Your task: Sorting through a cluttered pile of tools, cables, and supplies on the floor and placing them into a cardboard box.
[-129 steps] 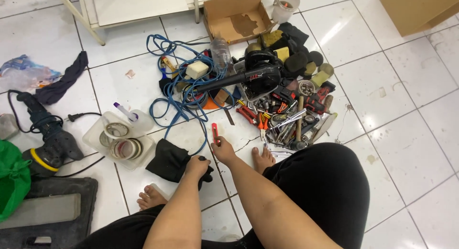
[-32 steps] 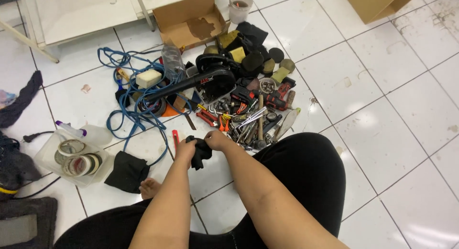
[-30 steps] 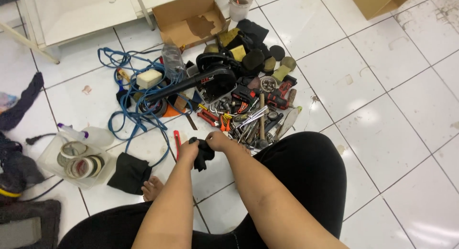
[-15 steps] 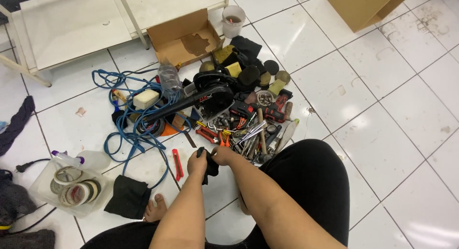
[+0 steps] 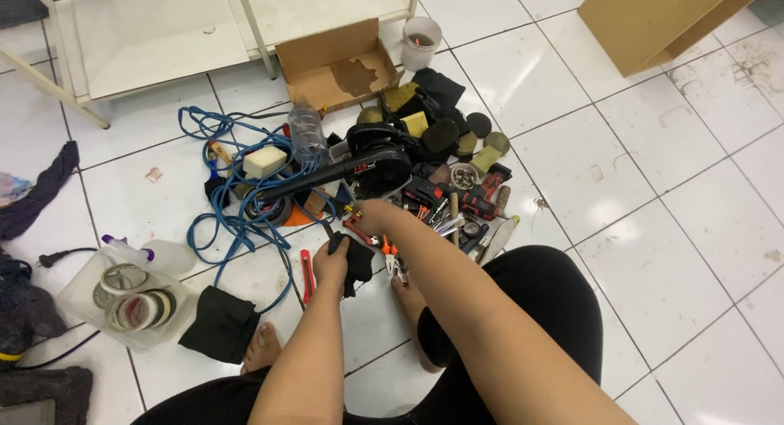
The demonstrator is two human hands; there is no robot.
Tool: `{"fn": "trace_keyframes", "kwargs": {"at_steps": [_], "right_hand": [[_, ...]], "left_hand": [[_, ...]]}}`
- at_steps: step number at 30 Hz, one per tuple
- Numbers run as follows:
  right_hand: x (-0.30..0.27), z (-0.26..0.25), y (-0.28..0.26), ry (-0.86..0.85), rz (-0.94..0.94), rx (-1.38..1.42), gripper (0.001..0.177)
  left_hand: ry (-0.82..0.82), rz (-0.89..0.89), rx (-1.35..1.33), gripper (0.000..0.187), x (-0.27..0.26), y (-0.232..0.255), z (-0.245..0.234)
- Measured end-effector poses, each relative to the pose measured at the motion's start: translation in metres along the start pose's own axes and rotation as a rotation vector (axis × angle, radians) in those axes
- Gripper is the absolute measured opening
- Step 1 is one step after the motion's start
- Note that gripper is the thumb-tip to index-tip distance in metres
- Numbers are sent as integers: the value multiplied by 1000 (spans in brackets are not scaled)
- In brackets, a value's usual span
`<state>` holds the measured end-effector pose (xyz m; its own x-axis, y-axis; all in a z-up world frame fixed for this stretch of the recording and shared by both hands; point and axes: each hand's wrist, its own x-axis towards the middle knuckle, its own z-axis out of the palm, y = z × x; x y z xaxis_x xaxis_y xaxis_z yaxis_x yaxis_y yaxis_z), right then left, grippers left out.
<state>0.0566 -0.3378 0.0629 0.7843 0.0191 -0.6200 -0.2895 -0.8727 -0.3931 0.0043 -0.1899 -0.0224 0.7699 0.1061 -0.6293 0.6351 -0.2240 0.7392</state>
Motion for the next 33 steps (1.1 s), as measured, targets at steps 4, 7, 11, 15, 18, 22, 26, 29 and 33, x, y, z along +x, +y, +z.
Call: {"fn": "trace_keyframes", "kwargs": {"at_steps": [4,7,11,15,18,22,26,29,33], "right_hand": [[22,4,25,68,30,114,49],[25,15,42,68,41,236,51],[55,57,75,103,63,371,51],[66,56,76,216,1,288,48],[53,12,56,347,-62,28,52],[67,-9,32,443,-63,-227,55],[61,-26,7,307,-47,-428,68],[68,-24,3,283,-24,-507,70],[90,-19,4,334,6,-460,57]], "left_hand": [[45,54,8,53,10,22,-4],[44,66,-35,52,20,30,0],[-29,86,6,56,5,58,5],[-94,55,96,64,18,65,14],[-123,34,72,68,25,66,19],[-106,-40,1,73,26,56,23],[-109,-110,-32,74,22,51,23],[-119,-140,-20,75,31,42,23],[-109,-156,6,76,46,29,22]]}}
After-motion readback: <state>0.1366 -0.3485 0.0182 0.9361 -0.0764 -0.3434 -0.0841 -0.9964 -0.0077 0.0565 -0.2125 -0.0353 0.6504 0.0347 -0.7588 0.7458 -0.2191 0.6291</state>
